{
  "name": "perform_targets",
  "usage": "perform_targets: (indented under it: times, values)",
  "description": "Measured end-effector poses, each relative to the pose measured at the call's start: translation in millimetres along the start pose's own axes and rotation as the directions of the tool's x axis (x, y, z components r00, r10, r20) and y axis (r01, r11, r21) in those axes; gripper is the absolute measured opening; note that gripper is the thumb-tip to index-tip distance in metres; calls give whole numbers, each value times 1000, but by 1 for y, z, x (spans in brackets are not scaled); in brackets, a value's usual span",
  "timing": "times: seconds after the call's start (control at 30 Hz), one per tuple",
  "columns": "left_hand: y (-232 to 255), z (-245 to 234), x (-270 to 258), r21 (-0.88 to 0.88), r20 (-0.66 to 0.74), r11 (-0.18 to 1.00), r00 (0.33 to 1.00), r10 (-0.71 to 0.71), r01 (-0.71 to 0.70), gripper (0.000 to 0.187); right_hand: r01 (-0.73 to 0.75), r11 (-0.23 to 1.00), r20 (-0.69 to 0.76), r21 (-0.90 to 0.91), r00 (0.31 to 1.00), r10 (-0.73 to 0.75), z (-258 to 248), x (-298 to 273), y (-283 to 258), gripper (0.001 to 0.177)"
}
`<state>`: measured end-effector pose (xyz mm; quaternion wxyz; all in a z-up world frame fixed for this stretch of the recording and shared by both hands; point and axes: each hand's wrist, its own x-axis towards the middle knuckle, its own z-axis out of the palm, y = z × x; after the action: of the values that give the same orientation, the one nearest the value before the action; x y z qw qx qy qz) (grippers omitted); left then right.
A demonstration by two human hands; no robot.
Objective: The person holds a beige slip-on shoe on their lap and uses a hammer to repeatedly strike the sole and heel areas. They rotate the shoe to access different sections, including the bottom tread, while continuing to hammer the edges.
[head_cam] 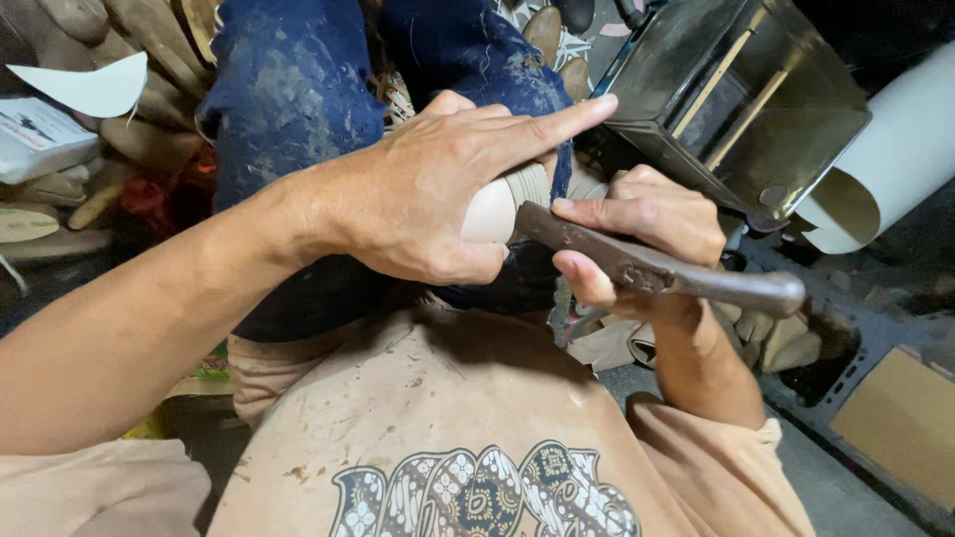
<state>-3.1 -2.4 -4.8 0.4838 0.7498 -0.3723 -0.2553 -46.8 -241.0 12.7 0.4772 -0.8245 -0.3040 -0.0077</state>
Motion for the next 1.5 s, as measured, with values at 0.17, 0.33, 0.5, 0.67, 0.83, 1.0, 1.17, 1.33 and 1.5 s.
perform_targets:
  times: [0.17,0.33,0.5,0.67,0.83,1.0,1.17,1.33,1.5]
  values:
    - [-3,4,-1,32,-17,999,1000,22,-22,110,-170,985,285,22,946,156,-25,29,-1,28]
    - [0,5,-3,58,-32,998,999,25,-24,110,-46,992,244,115,970,16,-20,24,1,29]
    - [-1,8,-2,57,-57,994,994,94,-91,107,-50,995,165,83,986,36,-18,14,6,33]
    - [-7,16,-10,49,-59,996,995,76,-73,108,-120,991,415,52,906,88,-29,49,5,26]
    - [25,3,-41,52,-210,998,976,56,-46,124,-439,882,483,171,818,314,-41,39,14,32]
    - [18,78,-59,-128,-884,989,444,-147,74,44,-291,651,-108,701,859,500,-28,-43,81,44]
    - [-9,70,-28,214,-916,976,355,186,40,33,-263,671,-242,693,792,561,16,-92,59,49]
    - [0,65,-39,276,-865,961,440,242,13,33,-293,827,-273,480,846,459,33,-96,10,50]
    - [25,52,-30,206,-846,972,519,118,115,30,-226,961,-271,159,926,262,41,-66,-15,42]
